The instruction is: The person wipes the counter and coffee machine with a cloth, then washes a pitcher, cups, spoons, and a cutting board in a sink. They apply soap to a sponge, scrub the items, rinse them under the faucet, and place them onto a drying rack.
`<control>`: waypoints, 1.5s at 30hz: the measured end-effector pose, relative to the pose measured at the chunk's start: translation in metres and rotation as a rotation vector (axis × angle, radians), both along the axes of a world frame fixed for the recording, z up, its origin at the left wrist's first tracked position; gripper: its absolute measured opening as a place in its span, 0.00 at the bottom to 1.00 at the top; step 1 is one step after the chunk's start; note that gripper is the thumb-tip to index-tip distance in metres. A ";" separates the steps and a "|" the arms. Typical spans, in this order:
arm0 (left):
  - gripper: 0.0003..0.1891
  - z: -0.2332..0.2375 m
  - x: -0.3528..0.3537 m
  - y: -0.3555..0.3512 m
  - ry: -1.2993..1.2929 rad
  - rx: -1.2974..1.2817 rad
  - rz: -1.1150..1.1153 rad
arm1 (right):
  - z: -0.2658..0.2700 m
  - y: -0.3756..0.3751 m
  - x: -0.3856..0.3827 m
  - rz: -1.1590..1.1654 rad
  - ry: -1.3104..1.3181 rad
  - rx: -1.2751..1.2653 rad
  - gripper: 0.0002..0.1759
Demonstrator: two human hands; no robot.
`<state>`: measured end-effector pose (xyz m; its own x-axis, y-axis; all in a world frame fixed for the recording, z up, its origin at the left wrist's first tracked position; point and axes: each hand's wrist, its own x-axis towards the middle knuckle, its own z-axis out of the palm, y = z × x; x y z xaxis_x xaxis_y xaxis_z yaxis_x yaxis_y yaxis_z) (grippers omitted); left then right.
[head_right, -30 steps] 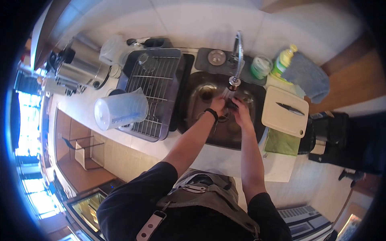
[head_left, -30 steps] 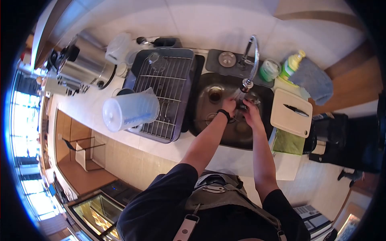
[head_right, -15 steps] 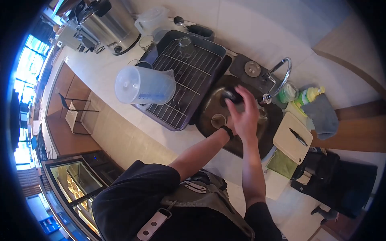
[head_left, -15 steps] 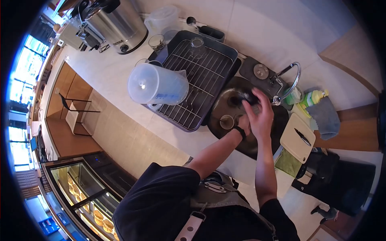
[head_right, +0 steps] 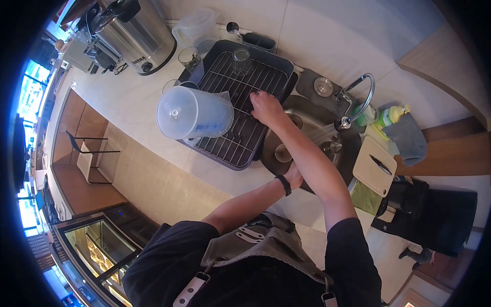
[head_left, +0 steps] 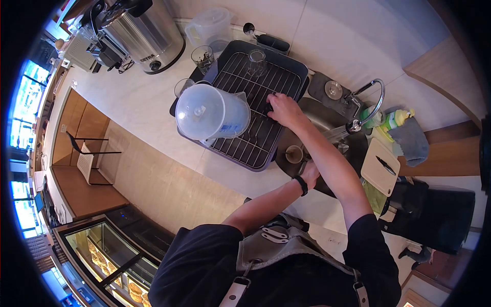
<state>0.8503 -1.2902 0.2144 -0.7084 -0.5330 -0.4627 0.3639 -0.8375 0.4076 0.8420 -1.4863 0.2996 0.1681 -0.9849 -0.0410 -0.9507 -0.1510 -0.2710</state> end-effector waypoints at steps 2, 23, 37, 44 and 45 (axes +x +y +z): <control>0.17 -0.006 0.000 -0.002 -0.062 0.051 -0.046 | -0.001 0.000 -0.002 0.019 -0.041 -0.029 0.24; 0.05 -0.081 -0.084 -0.076 -0.314 0.169 -0.104 | -0.173 0.249 -0.219 -1.339 -0.493 -0.108 0.36; 0.14 -0.101 -0.099 -0.102 -0.509 -0.285 -0.001 | -0.202 0.192 -0.219 -0.982 -0.830 0.035 0.52; 0.17 -0.090 -0.117 -0.129 -0.548 -0.448 0.011 | -0.146 0.185 -0.233 -0.855 -0.848 0.100 0.47; 0.17 -0.090 -0.120 -0.129 -0.533 -0.413 0.008 | -0.147 0.184 -0.232 -0.830 -0.858 0.090 0.47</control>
